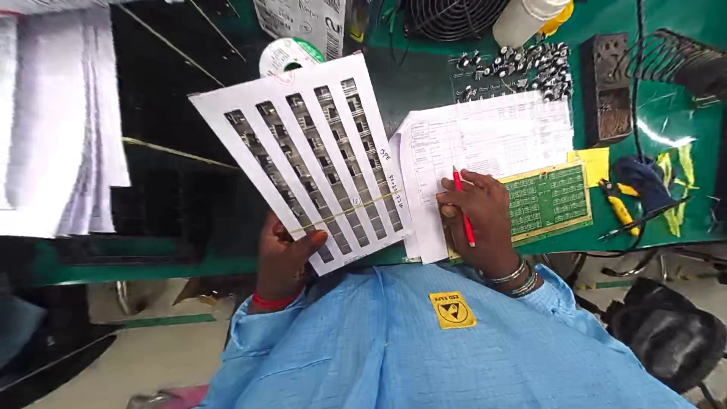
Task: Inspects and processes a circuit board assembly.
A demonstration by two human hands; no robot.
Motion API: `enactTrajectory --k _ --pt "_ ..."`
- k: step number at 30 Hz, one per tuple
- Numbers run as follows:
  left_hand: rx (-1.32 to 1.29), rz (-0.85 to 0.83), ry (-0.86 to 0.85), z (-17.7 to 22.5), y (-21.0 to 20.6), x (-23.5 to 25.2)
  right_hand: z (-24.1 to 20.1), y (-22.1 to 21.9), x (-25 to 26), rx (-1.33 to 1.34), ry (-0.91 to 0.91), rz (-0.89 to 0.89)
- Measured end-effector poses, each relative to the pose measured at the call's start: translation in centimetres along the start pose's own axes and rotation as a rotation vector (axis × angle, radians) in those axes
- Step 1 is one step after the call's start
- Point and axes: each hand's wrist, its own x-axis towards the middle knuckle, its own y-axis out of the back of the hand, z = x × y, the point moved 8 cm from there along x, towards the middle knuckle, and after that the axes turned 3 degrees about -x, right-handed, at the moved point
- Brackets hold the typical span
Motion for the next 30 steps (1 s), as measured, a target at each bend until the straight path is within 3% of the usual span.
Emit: enactTrajectory --k 3,9,17,30 --pt "0.005 0.0 -0.009 0.1 0.0 0.0 0.6 -0.4 -0.6 -0.045 0.013 -0.088" --pt "0.023 0.018 0.012 0.3 -0.2 0.0 1.7 0.4 -2.2 -0.008 0.062 -0.022" --pt "0.069 0.048 0.008 0.3 -0.2 -0.2 3.1 2.0 -3.3 0.031 0.121 -0.101" --pt "0.071 0.051 -0.017 0.5 -0.3 -0.2 -1.3 1.3 -3.1 0.087 0.221 0.041"
